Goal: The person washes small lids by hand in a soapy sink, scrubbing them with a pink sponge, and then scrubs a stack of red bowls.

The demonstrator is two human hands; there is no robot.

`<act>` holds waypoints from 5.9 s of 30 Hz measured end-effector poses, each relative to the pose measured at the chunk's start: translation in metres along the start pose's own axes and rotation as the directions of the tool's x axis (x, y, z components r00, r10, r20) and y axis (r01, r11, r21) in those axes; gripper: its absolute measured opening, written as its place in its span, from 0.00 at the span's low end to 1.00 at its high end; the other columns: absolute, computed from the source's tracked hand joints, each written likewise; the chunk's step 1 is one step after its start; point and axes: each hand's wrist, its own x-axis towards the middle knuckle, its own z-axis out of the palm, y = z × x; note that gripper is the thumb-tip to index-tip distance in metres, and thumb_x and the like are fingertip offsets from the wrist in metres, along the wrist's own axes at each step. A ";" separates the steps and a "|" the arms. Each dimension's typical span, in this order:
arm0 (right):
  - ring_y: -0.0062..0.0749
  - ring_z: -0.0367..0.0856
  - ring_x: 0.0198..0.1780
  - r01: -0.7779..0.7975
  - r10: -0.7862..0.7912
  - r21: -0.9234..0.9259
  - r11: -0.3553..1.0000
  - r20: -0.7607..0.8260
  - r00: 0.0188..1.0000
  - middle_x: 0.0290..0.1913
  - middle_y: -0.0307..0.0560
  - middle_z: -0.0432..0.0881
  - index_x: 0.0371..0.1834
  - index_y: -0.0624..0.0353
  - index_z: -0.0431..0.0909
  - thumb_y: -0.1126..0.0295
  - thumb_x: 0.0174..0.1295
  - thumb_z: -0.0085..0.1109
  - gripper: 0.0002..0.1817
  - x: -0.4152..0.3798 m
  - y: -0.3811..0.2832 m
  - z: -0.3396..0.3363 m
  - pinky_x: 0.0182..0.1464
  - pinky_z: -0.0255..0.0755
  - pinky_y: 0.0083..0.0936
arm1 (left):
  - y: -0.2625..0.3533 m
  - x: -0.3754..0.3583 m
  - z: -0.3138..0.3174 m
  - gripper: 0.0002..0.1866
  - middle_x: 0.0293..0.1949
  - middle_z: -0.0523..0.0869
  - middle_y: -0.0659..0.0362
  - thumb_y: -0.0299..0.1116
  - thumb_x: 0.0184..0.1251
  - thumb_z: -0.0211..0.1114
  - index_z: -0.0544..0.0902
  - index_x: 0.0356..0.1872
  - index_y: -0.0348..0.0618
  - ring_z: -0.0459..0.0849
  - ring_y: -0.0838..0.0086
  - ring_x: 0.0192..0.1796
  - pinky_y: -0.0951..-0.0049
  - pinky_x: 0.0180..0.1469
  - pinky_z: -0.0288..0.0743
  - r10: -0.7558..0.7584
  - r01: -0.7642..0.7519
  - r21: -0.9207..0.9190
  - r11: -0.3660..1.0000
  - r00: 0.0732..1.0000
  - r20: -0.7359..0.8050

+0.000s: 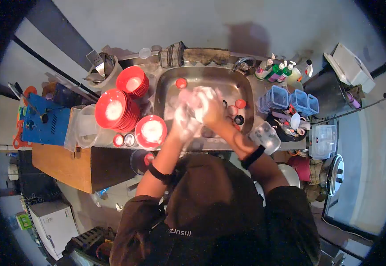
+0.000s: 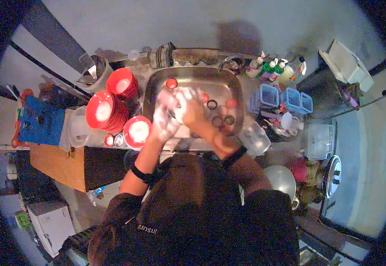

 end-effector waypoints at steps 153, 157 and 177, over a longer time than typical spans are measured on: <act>0.57 0.78 0.47 -0.482 0.572 0.473 0.737 -0.058 0.818 0.49 0.58 0.77 0.52 0.56 0.76 0.60 0.59 0.59 0.20 -0.012 0.020 -0.011 0.45 0.70 0.49 | -0.024 0.027 -0.018 0.22 0.46 0.82 0.62 0.50 0.76 0.48 0.75 0.56 0.44 0.81 0.74 0.48 0.70 0.52 0.76 0.309 -0.301 0.546 0.782 0.948 0.082; 0.45 0.71 0.56 -0.172 0.159 -0.030 0.985 -0.256 0.954 0.52 0.46 0.75 0.50 0.47 0.80 0.59 0.51 0.63 0.21 -0.015 0.031 -0.009 0.57 0.60 0.51 | -0.021 0.014 0.003 0.24 0.52 0.80 0.60 0.52 0.75 0.49 0.73 0.60 0.45 0.79 0.72 0.53 0.68 0.57 0.73 0.210 -0.223 0.434 0.873 0.975 0.077; 0.38 0.78 0.52 0.192 -0.196 -0.040 0.981 -0.143 0.970 0.46 0.42 0.84 0.39 0.50 0.84 0.72 0.51 0.57 0.12 -0.016 -0.002 -0.026 0.61 0.63 0.40 | 0.011 0.021 -0.019 0.13 0.47 0.84 0.55 0.41 0.71 0.51 0.78 0.45 0.45 0.81 0.62 0.52 0.61 0.60 0.73 0.072 -0.066 -0.080 0.995 0.994 0.083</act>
